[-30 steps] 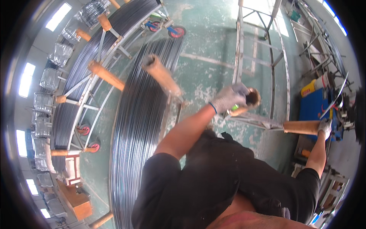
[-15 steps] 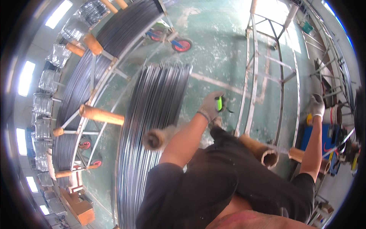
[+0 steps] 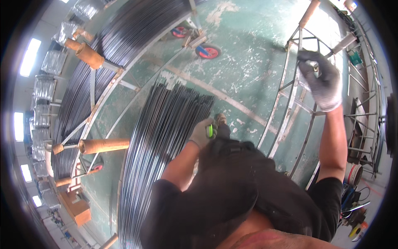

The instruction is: The person measures and bends metal rods using a tape measure and a bending jig. They repeatedly measure lengths, bend the rods into U-shapes, and place them on a rack. The person also uses a machine to cut or process the rods.

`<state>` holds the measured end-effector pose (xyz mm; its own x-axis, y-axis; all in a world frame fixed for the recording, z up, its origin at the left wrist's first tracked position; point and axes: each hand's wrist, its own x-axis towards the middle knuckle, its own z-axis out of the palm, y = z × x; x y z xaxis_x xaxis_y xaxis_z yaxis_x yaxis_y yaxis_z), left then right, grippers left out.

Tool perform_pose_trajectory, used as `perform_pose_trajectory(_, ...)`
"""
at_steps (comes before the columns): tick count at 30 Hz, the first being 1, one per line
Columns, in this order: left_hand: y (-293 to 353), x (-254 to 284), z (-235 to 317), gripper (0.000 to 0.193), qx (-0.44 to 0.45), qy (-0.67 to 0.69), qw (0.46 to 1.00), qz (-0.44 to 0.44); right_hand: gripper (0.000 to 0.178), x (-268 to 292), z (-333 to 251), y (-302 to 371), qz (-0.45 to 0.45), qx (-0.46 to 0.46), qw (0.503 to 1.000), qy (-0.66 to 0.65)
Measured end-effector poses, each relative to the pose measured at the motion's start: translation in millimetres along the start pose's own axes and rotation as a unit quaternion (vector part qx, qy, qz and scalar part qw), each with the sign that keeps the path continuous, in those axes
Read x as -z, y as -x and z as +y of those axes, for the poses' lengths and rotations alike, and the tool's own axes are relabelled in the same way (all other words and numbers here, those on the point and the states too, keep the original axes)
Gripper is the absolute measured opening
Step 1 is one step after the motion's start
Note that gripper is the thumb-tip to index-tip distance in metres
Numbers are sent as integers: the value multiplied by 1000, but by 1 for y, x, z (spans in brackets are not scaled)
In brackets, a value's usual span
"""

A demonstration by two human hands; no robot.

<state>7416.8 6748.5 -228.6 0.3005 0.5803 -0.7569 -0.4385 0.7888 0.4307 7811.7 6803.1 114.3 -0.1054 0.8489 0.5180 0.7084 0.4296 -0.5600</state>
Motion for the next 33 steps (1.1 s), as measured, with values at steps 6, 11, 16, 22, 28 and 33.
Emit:
perform_pose_trajectory(6, -56, -17, 63, 19, -59, 137, 988, 44, 27, -17, -23, -151, 17, 418, 902, -111)
perform_pose_trajectory(11, -72, -60, 112, 20, -105, 117, 982, 101, 27, -54, 7, -249, 0, 503, 847, -173)
perform_pose_trajectory(16, -101, -76, 127, 18, -218, 173, 950, 145, 26, -110, 54, -337, -29, 555, 784, -276)
perform_pose_trajectory(22, -136, -120, 86, 22, -312, 201, 916, 152, 26, -153, 80, -423, -41, 594, 698, -398)
perform_pose_trajectory(28, -119, -187, 63, 9, -430, 120, 830, 335, 26, -182, 48, -496, -79, 651, 606, -451)
perform_pose_trajectory(33, -34, -175, 23, 14, -425, 131, 723, 529, 25, -172, 18, -526, -49, 674, 562, -478)
